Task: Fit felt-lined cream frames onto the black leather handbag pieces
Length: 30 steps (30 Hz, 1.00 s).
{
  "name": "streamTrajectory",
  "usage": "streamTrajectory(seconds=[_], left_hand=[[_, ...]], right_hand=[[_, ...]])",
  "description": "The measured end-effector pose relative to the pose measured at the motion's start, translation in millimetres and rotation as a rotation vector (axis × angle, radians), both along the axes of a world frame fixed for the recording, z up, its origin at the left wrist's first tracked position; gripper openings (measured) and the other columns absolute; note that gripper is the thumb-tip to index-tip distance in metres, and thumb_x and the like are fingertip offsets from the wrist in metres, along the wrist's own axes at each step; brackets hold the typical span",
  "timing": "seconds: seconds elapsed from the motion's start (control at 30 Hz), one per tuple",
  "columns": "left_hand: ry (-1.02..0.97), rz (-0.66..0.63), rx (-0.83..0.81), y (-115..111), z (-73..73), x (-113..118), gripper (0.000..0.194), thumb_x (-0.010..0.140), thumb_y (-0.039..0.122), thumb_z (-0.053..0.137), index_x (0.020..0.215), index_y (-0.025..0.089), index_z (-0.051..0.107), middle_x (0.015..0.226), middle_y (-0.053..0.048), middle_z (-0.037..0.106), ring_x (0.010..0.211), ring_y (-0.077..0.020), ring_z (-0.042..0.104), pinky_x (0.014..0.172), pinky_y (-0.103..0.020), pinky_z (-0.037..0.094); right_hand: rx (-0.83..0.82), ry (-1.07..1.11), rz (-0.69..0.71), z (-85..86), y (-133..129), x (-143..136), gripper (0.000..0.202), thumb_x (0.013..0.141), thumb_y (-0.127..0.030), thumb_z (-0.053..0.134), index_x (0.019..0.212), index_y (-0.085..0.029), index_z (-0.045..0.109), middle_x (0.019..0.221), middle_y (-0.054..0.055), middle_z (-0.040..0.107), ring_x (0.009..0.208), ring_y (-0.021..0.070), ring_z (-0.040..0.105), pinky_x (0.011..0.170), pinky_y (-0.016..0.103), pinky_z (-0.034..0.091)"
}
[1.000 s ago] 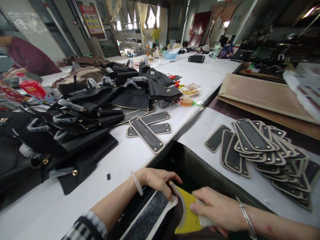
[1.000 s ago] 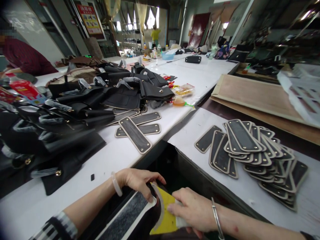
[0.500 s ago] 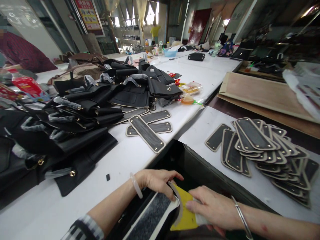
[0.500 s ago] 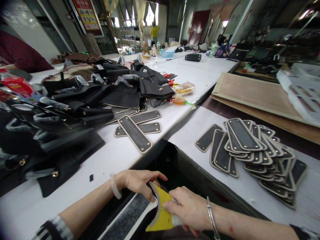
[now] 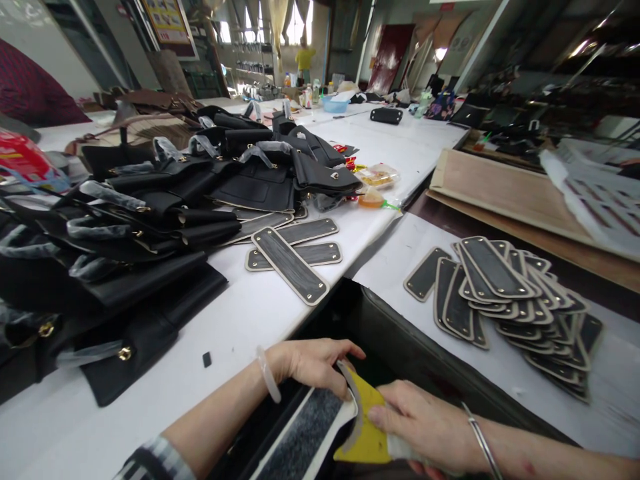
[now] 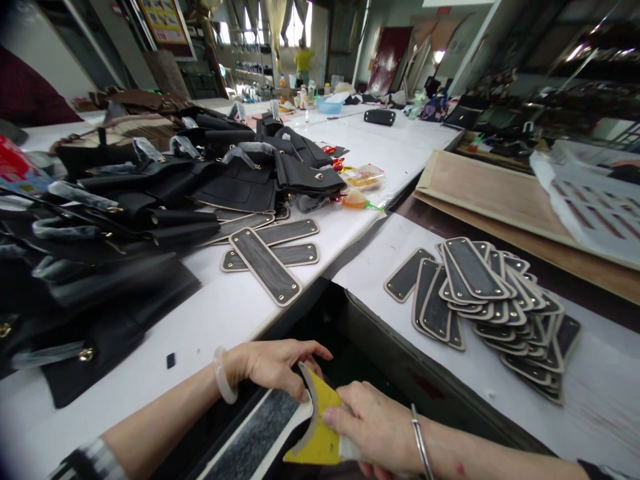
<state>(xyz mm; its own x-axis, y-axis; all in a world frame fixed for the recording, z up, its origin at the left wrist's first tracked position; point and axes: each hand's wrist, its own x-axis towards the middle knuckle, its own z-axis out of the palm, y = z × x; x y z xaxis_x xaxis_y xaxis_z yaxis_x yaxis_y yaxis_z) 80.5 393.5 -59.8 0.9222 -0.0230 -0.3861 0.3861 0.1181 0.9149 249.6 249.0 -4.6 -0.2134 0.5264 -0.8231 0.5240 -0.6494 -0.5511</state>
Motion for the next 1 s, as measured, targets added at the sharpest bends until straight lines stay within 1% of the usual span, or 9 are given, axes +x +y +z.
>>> streamTrajectory(seconds=[0.17,0.27,0.47,0.57,0.7,0.77,0.83,0.9,1.0], left_hand=[[-0.027,0.006,0.009,-1,-1.9,0,0.09,0.056,0.03,0.08,0.136,0.016,0.042,0.114,-0.011,0.066,0.1,-0.0277,0.063,0.085,-0.039,0.05],[-0.025,0.02,0.006,-1,-0.5,1,0.089,0.056,0.028,0.079,0.136,0.018,0.042,0.114,-0.01,0.066,0.1,-0.027,0.063,0.084,-0.037,0.05],[0.019,0.021,-0.017,-1,7.0,2,0.094,0.054,0.025,0.078,0.138,0.014,0.038,0.115,-0.013,0.064,0.099,-0.0281,0.062,0.083,-0.039,0.05],[0.03,0.036,-0.023,-2,6.2,2,0.097,0.052,0.022,0.078,0.139,0.014,0.036,0.115,-0.013,0.064,0.098,-0.0276,0.062,0.081,-0.038,0.049],[0.02,0.059,-0.031,-3,2.6,2,0.094,0.052,0.017,0.077,0.137,0.02,0.037,0.11,-0.007,0.064,0.096,-0.0244,0.062,0.077,-0.034,0.049],[0.017,0.073,-0.043,-3,3.8,2,0.093,0.051,0.015,0.076,0.135,0.021,0.038,0.106,-0.005,0.064,0.092,-0.0219,0.062,0.073,-0.031,0.049],[0.017,0.088,-0.086,-3,7.2,1,0.092,0.05,0.014,0.075,0.134,0.02,0.038,0.1,-0.002,0.064,0.081,-0.0178,0.061,0.066,-0.028,0.047],[0.011,0.116,-0.166,-3,12.0,-1,0.091,0.049,0.013,0.074,0.132,0.02,0.037,0.093,0.0,0.064,0.072,-0.0146,0.059,0.06,-0.026,0.045],[0.0,0.153,-0.258,-2,20.3,-4,0.088,0.05,0.009,0.069,0.131,0.022,0.037,0.087,0.002,0.065,0.068,-0.0143,0.059,0.06,-0.027,0.044]], right_hand=[[-0.052,0.045,-0.077,-4.1,-4,-6,0.029,0.094,-0.045,0.042,0.093,-0.017,0.049,0.047,-0.005,0.052,0.027,0.0067,0.041,0.024,0.012,0.031],[-0.066,0.036,-0.1,-2.6,-6,-11,0.027,0.096,-0.043,0.04,0.094,-0.017,0.049,0.047,-0.005,0.052,0.028,0.0065,0.041,0.024,0.011,0.03],[-0.097,0.021,-0.147,0.2,-10,-19,0.026,0.098,-0.041,0.035,0.091,-0.018,0.046,0.047,-0.006,0.052,0.026,0.0057,0.039,0.025,0.011,0.03],[-0.103,0.017,-0.175,3.6,-9,-25,0.027,0.099,-0.041,0.035,0.09,-0.018,0.046,0.047,-0.006,0.052,0.025,0.0048,0.037,0.027,0.011,0.03],[-0.109,0.011,-0.206,6.2,-9,-33,0.031,0.097,-0.047,0.037,0.089,-0.018,0.046,0.044,-0.006,0.05,0.025,0.0046,0.036,0.029,0.011,0.029],[-0.089,0.023,-0.21,5.0,-9,-36,0.032,0.096,-0.048,0.036,0.091,-0.017,0.046,0.044,-0.006,0.05,0.025,0.0044,0.035,0.029,0.011,0.029],[-0.06,0.052,-0.211,2.5,-9,-40,0.037,0.094,-0.052,0.035,0.092,-0.017,0.047,0.045,-0.005,0.05,0.026,0.0051,0.036,0.03,0.012,0.03],[-0.032,0.082,-0.22,-0.5,-11,-43,0.046,0.091,-0.061,0.036,0.091,-0.016,0.047,0.045,-0.003,0.052,0.027,0.0064,0.038,0.031,0.014,0.031],[0.024,0.12,-0.261,-6.2,-14,-51,0.057,0.085,-0.071,0.036,0.088,-0.016,0.05,0.044,-0.002,0.052,0.029,0.0083,0.042,0.033,0.015,0.031]])
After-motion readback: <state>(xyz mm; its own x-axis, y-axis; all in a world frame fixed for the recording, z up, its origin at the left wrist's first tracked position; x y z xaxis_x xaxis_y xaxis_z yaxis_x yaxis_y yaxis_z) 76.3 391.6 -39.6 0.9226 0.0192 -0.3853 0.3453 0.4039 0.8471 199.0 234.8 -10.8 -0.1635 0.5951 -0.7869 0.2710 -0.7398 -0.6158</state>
